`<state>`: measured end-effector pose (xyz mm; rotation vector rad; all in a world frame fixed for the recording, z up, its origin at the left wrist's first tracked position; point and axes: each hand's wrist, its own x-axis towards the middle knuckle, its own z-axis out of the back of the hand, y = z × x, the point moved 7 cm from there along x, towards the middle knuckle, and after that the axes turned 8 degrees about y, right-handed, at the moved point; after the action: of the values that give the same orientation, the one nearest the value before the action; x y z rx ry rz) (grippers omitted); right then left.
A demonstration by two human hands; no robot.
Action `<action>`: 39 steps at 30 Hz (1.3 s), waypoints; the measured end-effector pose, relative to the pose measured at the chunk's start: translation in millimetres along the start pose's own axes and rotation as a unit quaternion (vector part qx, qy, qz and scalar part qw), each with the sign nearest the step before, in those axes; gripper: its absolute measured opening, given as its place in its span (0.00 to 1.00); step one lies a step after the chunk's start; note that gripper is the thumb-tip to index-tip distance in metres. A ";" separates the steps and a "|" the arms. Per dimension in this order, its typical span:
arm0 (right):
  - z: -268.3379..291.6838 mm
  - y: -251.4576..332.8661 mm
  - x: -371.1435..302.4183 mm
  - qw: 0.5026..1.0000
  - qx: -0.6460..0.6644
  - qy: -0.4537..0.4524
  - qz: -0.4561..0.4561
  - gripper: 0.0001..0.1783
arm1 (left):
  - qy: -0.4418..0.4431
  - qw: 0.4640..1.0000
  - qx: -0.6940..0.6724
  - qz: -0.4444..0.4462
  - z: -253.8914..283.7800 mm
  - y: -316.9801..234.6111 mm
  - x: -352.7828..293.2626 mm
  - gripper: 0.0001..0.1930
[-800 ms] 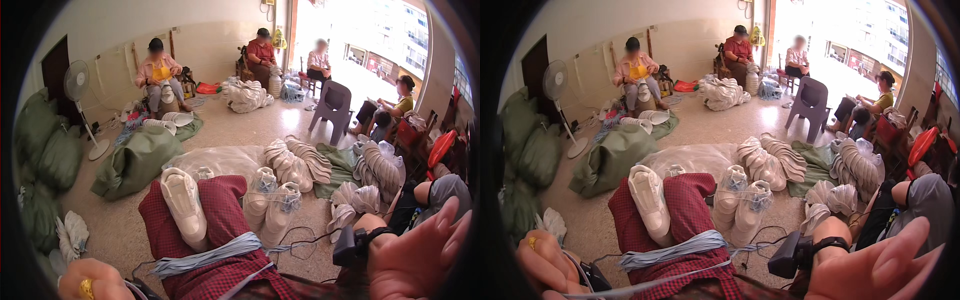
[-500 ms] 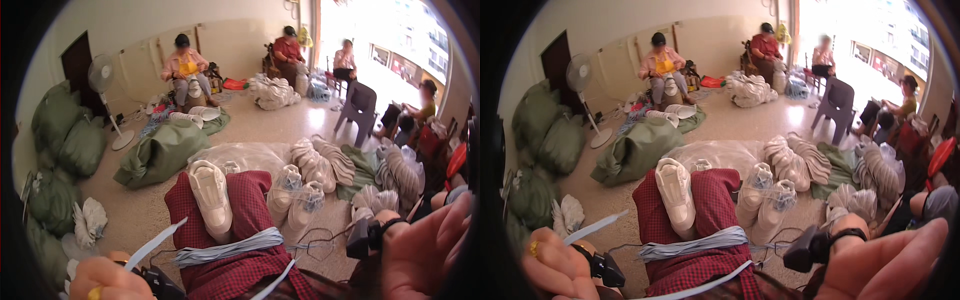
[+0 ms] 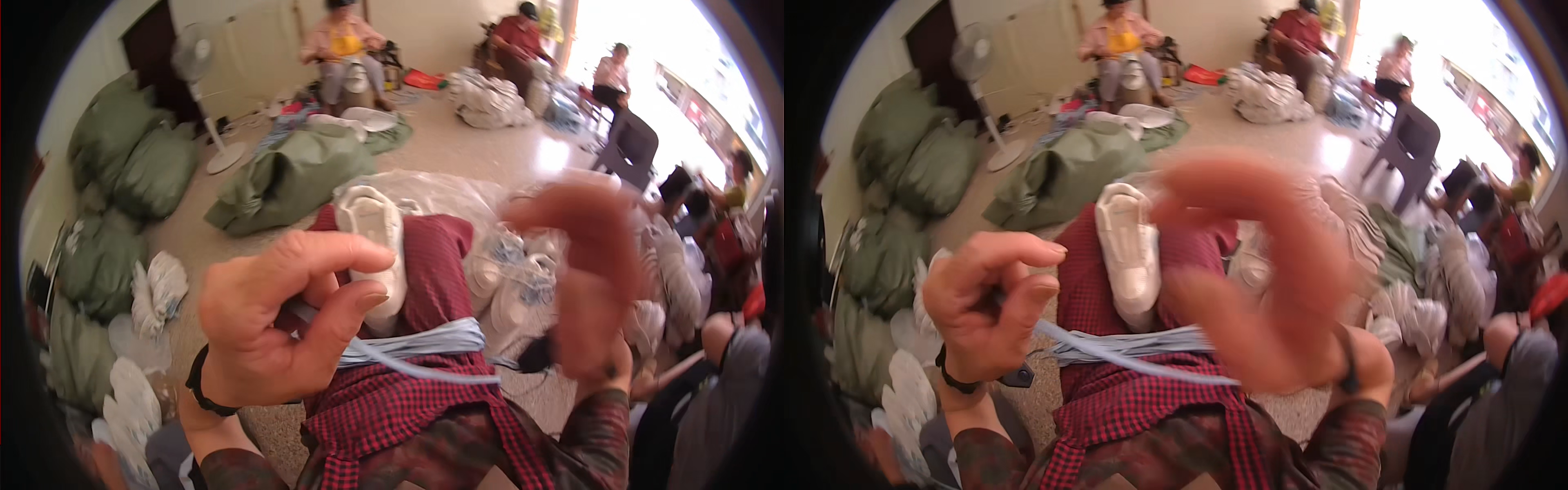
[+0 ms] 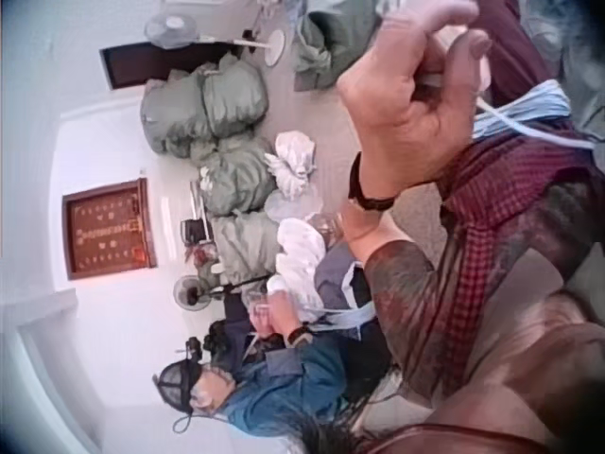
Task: Insert and thread laces through the eyelets of a shoe.
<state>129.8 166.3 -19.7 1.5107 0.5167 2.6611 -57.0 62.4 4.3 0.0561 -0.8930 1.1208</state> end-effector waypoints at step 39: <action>-139.2 -111.6 -97.3 0.828 0.423 0.167 -0.328 0.17 | 0.369 0.925 -0.080 0.039 -136.4 69.0 1.2 0.08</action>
<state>49.4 215.6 -199.8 0.6461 2.0040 2.1587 -31.1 158.4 -111.8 -0.5140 -0.3038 1.0217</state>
